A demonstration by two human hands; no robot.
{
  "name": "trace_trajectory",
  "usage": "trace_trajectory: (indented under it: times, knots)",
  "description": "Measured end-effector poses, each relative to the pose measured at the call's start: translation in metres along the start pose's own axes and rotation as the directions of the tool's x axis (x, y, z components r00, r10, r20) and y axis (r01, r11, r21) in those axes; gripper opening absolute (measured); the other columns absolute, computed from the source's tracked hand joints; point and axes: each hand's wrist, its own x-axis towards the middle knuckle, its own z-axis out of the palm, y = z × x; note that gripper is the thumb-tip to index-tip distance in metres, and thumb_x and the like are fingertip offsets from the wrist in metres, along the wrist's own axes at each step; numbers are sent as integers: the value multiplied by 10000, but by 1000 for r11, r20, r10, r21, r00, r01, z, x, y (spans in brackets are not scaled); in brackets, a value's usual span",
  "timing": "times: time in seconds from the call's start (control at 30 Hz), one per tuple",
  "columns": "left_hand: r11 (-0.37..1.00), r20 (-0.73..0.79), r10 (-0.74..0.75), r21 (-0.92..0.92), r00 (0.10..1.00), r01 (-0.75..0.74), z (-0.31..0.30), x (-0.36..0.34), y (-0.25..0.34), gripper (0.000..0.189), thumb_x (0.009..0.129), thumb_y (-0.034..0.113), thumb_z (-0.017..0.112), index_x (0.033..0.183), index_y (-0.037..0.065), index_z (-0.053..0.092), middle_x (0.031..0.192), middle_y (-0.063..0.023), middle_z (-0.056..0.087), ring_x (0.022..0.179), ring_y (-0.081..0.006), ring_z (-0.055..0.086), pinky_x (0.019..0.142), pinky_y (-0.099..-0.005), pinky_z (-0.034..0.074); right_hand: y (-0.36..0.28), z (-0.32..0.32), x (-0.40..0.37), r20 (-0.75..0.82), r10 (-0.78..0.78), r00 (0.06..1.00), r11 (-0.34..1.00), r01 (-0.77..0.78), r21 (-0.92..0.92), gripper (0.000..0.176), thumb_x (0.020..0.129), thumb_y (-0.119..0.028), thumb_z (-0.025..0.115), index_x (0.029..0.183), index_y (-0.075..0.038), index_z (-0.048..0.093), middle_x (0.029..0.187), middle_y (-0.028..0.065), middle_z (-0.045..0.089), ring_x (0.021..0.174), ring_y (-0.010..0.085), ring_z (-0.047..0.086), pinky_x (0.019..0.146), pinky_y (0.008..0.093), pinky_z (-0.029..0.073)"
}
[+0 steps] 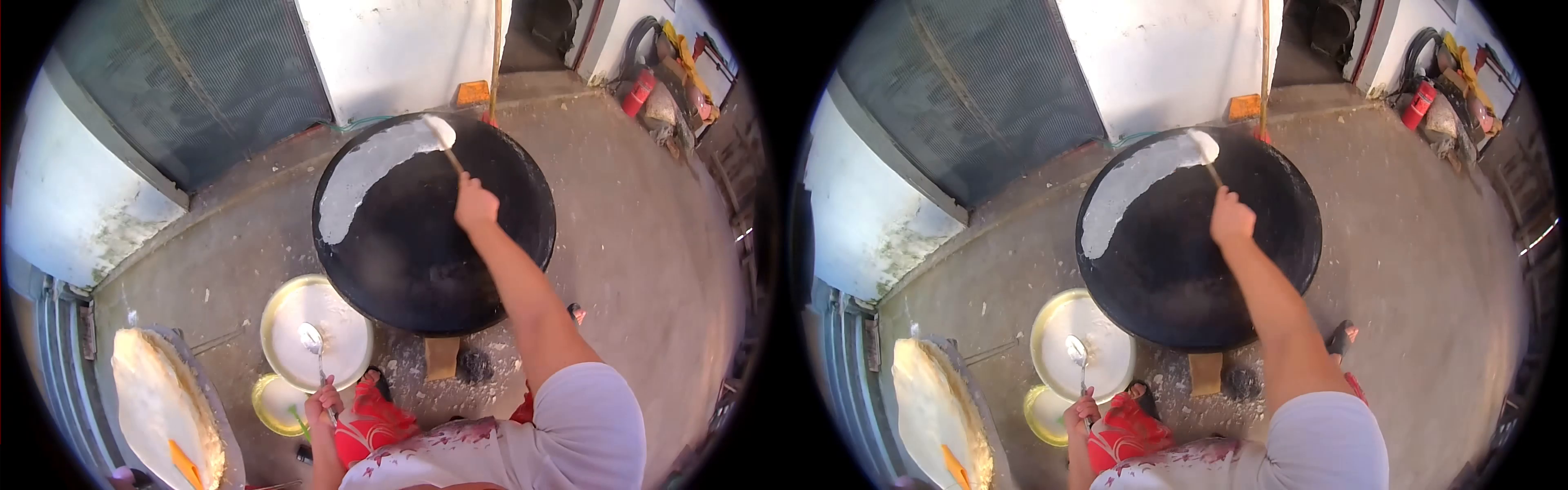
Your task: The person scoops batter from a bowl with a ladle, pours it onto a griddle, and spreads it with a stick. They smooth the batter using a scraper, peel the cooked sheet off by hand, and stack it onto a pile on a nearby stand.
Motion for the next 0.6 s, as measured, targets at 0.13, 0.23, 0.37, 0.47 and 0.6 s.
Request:
trace_trajectory:
  times: [0.13,0.23,0.37,0.47,0.6]
  knots:
    - [999,-3,40,18,999,-40,1,2,6,261,850,42,374,1065,-78,458,658,-29,429,477,-86,396,386,-193,341,14,-25,-56,133,75,988,982,-96,163,567,749,-119,490,1274,-23,297,1029,162,494,843,297,594,689,379,493]
    - [998,-14,46,33,999,-45,5,1,3,263,848,43,378,1069,-78,456,657,-25,427,477,-86,395,388,-197,344,-3,-10,-85,122,-166,979,969,139,206,611,727,-87,495,1291,-21,271,1005,164,501,797,297,599,683,376,494]
    - [1000,12,3,14,1000,-3,1,-3,8,267,845,46,383,1068,-79,458,655,-22,425,478,-87,395,392,-202,352,40,-5,-40,108,79,991,996,-83,34,581,743,-115,537,1263,-33,291,995,137,509,813,264,608,643,343,505]
    - [1000,23,-1,30,1000,1,-1,2,14,269,843,51,385,1065,-79,463,654,-22,425,480,-87,397,395,-204,354,35,-31,-64,172,165,971,974,-188,129,671,711,-121,574,1296,-48,254,1032,148,497,864,290,597,682,373,500]
    - [998,-28,54,46,998,-52,3,-3,10,262,845,48,379,1057,-78,467,655,-19,429,474,-87,398,394,-202,354,0,-17,-49,81,-19,997,991,8,133,512,754,-102,516,1225,-17,335,1001,153,511,822,290,608,663,376,507]
